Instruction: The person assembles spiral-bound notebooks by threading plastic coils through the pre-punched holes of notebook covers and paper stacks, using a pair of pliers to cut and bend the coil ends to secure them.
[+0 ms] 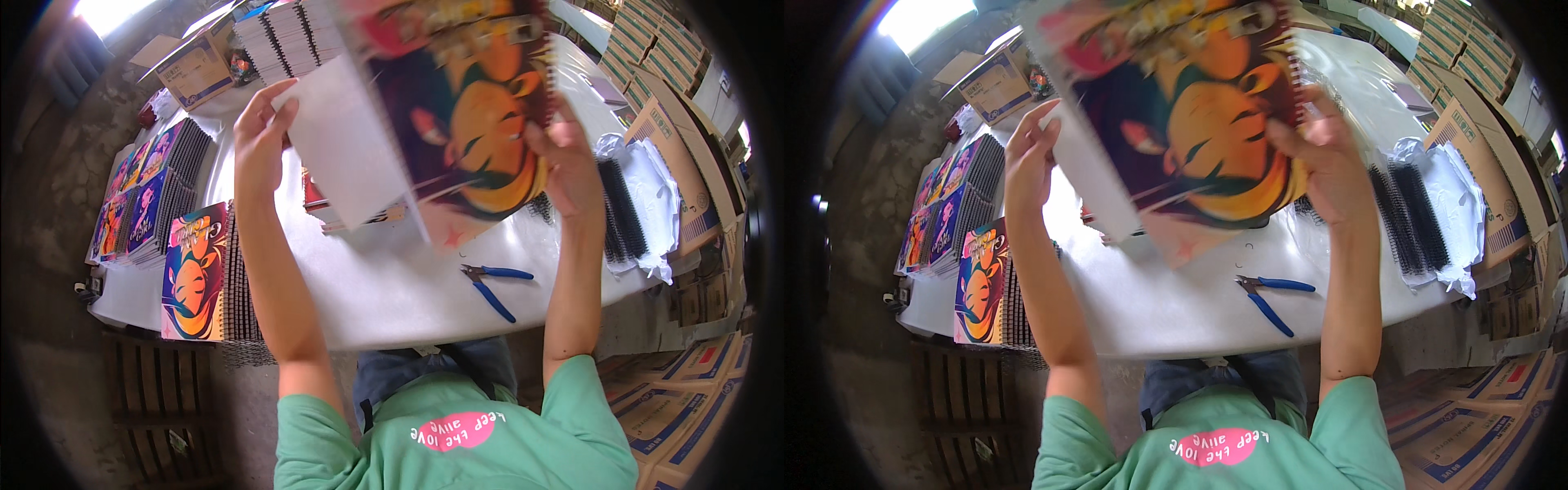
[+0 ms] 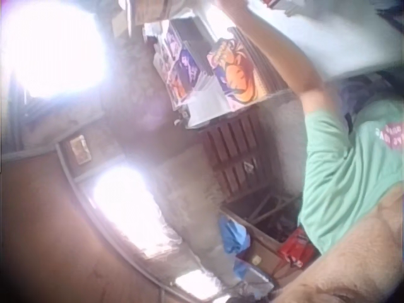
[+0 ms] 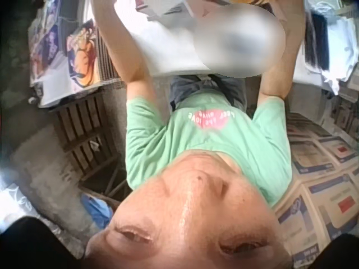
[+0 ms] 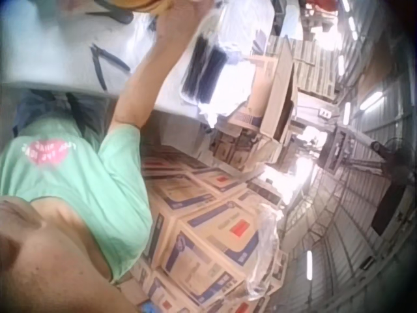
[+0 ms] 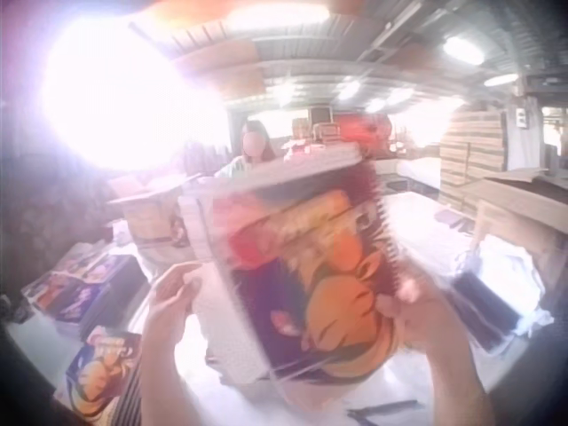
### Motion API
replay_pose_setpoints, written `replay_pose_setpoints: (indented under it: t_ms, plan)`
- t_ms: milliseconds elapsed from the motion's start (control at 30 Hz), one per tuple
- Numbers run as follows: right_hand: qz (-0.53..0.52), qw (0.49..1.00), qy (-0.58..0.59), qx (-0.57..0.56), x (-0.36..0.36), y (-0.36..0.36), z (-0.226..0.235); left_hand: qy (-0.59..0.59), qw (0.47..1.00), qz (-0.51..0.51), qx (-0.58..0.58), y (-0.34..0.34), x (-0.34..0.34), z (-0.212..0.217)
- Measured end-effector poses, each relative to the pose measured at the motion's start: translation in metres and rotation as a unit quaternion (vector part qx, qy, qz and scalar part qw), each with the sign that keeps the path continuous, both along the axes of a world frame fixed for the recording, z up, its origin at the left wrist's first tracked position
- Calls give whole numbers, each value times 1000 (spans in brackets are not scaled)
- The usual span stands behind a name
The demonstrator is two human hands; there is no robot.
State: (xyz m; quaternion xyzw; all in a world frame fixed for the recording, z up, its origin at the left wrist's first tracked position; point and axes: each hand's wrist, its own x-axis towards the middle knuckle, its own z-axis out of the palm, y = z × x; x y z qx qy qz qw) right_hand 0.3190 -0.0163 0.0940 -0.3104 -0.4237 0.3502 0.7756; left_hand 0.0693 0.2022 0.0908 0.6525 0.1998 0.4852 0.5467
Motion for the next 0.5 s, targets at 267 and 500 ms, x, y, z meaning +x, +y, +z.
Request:
replay_pose_setpoints:
  t_ms: [267, 500]
  plan:
    - [130, 934, -295, -154, -31, 0, -17, -338, 915, -106, -194, -137, -63, -68]
    - [-10, 669, -742, -46, -96, -12, 19, 8, 995, 100, -13, -184, -109, -102]
